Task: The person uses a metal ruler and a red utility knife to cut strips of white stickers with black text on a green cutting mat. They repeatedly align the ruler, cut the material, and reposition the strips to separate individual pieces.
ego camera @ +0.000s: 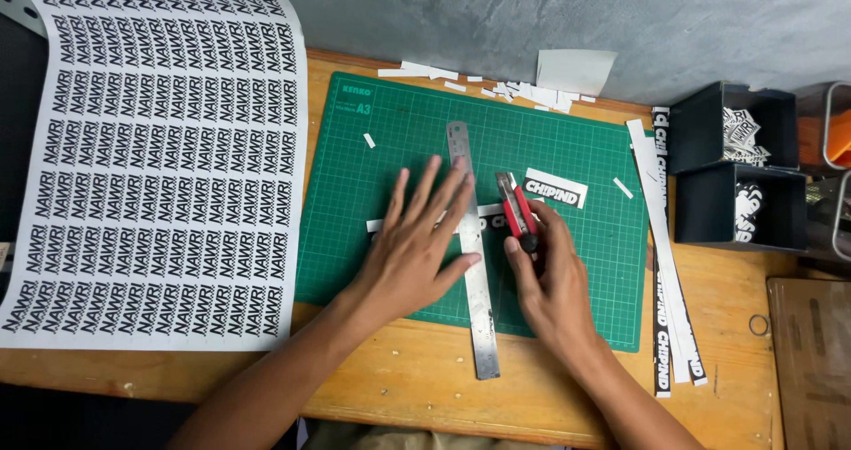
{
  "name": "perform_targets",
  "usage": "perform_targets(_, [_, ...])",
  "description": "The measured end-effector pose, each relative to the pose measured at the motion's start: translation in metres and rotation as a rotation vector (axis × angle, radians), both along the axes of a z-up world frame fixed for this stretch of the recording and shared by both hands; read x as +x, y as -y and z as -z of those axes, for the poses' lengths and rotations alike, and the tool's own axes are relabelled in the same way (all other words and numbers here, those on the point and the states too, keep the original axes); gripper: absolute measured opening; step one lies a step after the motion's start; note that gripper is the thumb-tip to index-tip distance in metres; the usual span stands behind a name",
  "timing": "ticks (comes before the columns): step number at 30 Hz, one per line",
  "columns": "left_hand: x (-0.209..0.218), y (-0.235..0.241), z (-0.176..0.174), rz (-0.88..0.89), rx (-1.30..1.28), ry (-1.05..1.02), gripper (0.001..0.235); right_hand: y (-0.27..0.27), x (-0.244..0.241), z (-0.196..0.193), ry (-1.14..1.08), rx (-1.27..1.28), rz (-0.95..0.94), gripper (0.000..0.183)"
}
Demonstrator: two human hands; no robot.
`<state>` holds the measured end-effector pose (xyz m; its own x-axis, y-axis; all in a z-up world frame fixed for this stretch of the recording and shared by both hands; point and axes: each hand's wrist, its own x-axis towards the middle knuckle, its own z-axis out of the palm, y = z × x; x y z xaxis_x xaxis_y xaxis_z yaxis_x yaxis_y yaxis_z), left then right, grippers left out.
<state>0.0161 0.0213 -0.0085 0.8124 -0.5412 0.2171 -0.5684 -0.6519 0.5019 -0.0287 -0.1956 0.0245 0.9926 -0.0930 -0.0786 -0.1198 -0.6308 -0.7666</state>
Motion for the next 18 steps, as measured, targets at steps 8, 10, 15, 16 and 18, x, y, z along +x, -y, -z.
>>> perform_targets(8, [-0.014, 0.011, 0.018, 0.016, 0.030, 0.039, 0.107, 0.006, -0.004, 0.013, -0.080, 0.090, -0.004, 0.055])
perform_targets(10, [-0.014, 0.009, 0.014, 0.005, 0.027, 0.034, 0.108, 0.003, -0.003, 0.007, -0.087, 0.112, -0.006, 0.054])
perform_targets(15, [-0.016, 0.012, 0.013, 0.010, 0.019, 0.026, 0.103, 0.003, -0.002, 0.006, -0.088, 0.169, 0.006, 0.053])
perform_targets(16, [-0.015, 0.012, 0.013, 0.012, 0.022, 0.025, 0.103, 0.002, -0.002, 0.005, -0.088, 0.172, 0.008, 0.053])
perform_targets(18, [-0.015, 0.013, 0.013, -0.020, 0.043, 0.034, 0.102, 0.001, -0.002, 0.001, -0.087, 0.187, 0.008, 0.053])
